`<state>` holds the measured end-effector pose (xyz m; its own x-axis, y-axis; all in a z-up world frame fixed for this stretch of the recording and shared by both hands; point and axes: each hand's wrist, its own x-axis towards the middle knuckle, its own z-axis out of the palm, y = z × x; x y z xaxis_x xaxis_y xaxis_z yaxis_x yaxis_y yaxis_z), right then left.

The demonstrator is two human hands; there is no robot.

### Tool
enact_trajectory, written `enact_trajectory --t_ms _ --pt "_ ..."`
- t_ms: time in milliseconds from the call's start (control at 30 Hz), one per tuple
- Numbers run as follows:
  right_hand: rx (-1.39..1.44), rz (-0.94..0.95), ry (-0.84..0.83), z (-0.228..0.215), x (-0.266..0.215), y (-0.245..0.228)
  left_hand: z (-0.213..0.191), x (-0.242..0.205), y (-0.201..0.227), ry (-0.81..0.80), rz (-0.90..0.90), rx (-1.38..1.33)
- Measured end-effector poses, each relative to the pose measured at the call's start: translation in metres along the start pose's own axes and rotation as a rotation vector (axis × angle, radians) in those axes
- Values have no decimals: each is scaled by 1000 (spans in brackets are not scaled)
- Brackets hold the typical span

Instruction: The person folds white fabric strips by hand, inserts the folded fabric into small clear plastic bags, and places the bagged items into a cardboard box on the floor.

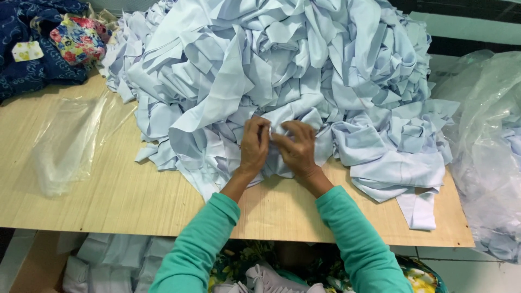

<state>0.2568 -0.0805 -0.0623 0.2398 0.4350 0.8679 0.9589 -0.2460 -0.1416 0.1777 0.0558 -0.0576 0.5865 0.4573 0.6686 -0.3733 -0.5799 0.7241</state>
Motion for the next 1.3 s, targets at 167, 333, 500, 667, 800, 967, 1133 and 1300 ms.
enact_trajectory --t_ms 167,333,500,667,800,967,1133,1300 --pt "380 28 -46 1 4 -14 -10 7 -7 1 -105 -27" --pt "435 226 135 -15 16 7 -19 6 -20 -89 -158 71" --pt "432 427 94 -20 15 25 -28 23 -17 124 -296 -279" --pt "461 314 -159 -16 15 2 -33 21 -50 155 -425 -658" --pt "411 219 -132 3 -1 11 -36 20 -56 168 -417 -723" --pt "653 708 -44 -29 15 26 -53 37 -19 280 -439 -500" --pt "857 934 90 -40 8 79 -62 42 -15 307 -440 -426" --pt "1112 1094 -347 -72 8 103 -75 44 -31 322 -453 -460"
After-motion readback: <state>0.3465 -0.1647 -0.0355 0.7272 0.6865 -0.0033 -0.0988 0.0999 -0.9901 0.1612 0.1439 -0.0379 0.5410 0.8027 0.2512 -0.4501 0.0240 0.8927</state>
